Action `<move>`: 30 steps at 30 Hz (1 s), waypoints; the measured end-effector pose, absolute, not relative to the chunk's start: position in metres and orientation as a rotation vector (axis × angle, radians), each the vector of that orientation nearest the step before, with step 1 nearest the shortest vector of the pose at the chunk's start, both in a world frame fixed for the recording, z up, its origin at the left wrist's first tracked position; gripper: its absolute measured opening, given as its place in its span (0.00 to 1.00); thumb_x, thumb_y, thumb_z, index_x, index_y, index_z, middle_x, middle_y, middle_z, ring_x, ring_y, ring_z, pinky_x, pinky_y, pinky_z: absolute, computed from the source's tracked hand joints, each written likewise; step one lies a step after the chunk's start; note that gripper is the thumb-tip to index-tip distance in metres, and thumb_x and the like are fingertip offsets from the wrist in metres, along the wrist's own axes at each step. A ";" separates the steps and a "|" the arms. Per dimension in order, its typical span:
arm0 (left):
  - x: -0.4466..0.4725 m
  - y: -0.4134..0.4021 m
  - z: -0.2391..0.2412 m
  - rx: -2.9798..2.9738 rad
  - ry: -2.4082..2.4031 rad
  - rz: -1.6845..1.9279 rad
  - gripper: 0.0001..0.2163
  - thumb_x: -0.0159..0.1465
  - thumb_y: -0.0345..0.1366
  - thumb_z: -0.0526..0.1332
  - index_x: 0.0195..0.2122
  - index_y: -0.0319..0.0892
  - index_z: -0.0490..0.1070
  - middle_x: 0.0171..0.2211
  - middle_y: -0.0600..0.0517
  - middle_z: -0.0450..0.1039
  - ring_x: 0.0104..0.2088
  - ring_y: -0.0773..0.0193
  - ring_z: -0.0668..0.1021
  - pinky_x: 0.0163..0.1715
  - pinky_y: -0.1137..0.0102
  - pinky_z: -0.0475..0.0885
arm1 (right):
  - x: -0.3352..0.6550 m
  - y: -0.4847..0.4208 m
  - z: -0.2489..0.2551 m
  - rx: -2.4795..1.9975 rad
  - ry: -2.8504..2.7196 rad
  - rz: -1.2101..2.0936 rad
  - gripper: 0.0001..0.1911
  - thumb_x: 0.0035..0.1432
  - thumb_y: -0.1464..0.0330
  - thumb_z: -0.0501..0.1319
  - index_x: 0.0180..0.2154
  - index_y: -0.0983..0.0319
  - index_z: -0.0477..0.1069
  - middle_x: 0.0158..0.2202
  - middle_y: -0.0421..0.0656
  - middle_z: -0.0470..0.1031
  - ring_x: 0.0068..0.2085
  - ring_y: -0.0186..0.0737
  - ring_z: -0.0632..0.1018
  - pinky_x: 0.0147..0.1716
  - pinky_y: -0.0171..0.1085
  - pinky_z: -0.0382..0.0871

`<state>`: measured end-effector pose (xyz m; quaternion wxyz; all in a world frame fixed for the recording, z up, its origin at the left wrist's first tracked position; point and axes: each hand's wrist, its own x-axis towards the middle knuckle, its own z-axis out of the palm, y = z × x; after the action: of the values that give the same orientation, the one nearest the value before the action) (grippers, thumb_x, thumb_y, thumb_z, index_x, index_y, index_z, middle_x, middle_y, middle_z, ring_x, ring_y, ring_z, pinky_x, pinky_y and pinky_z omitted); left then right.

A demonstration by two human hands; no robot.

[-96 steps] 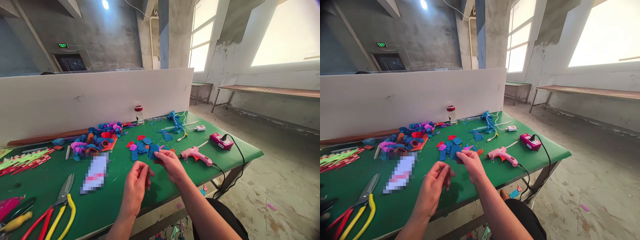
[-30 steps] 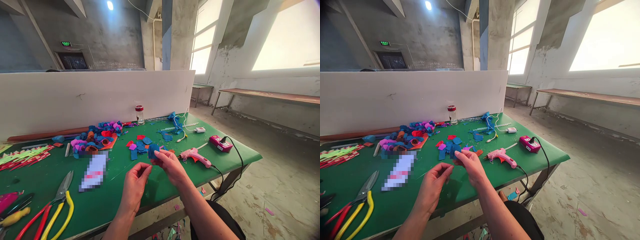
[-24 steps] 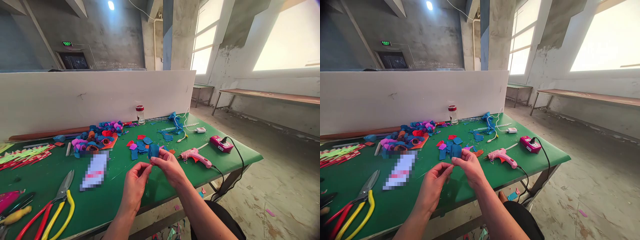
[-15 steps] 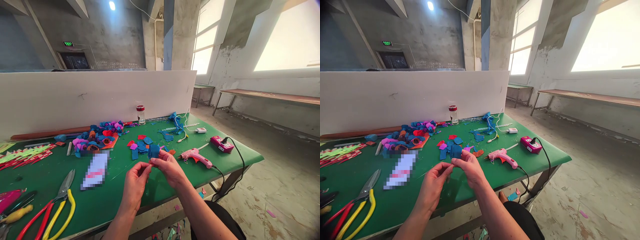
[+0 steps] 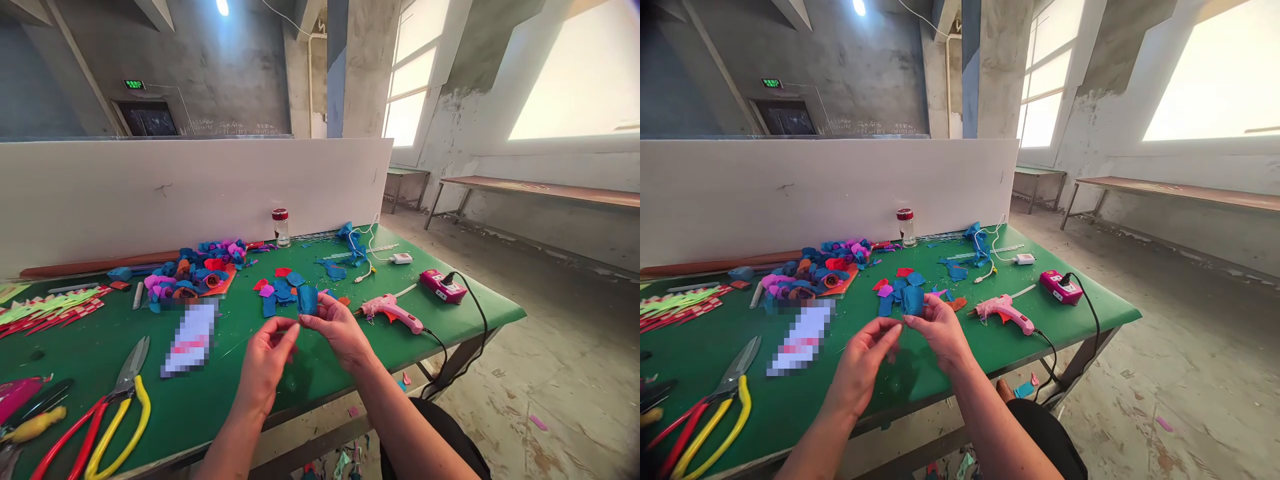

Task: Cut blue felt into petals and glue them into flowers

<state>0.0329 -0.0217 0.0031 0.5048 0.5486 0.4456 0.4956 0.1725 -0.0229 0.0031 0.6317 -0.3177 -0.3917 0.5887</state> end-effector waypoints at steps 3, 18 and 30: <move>0.022 -0.009 0.001 1.333 1.141 1.291 0.18 0.51 0.49 0.68 0.34 0.40 0.78 0.24 0.53 0.70 0.25 0.68 0.66 0.25 0.74 0.61 | 0.173 -0.025 0.005 -0.759 -0.889 1.387 0.25 0.37 0.65 0.75 0.39 0.61 0.72 0.30 0.39 0.78 0.31 0.35 0.76 0.40 0.37 0.69; 0.017 -0.005 0.000 1.081 0.841 1.173 0.11 0.45 0.39 0.74 0.29 0.41 0.81 0.26 0.52 0.77 0.28 0.68 0.70 0.34 0.73 0.66 | 0.165 -0.028 0.000 -0.705 -0.875 1.542 0.26 0.36 0.66 0.76 0.38 0.62 0.70 0.28 0.39 0.78 0.29 0.34 0.77 0.37 0.36 0.71; 0.022 -0.004 -0.001 0.899 0.894 1.231 0.14 0.38 0.37 0.77 0.26 0.38 0.80 0.23 0.52 0.75 0.25 0.71 0.70 0.30 0.75 0.67 | 0.166 -0.027 -0.002 -0.724 -0.816 1.544 0.28 0.34 0.66 0.77 0.37 0.62 0.67 0.24 0.36 0.75 0.26 0.32 0.76 0.35 0.35 0.70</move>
<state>0.0217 -0.0042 -0.0013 0.6346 0.3931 0.3910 0.5384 0.1661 -0.0273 -0.0023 0.5854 -0.3104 -0.3499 0.6622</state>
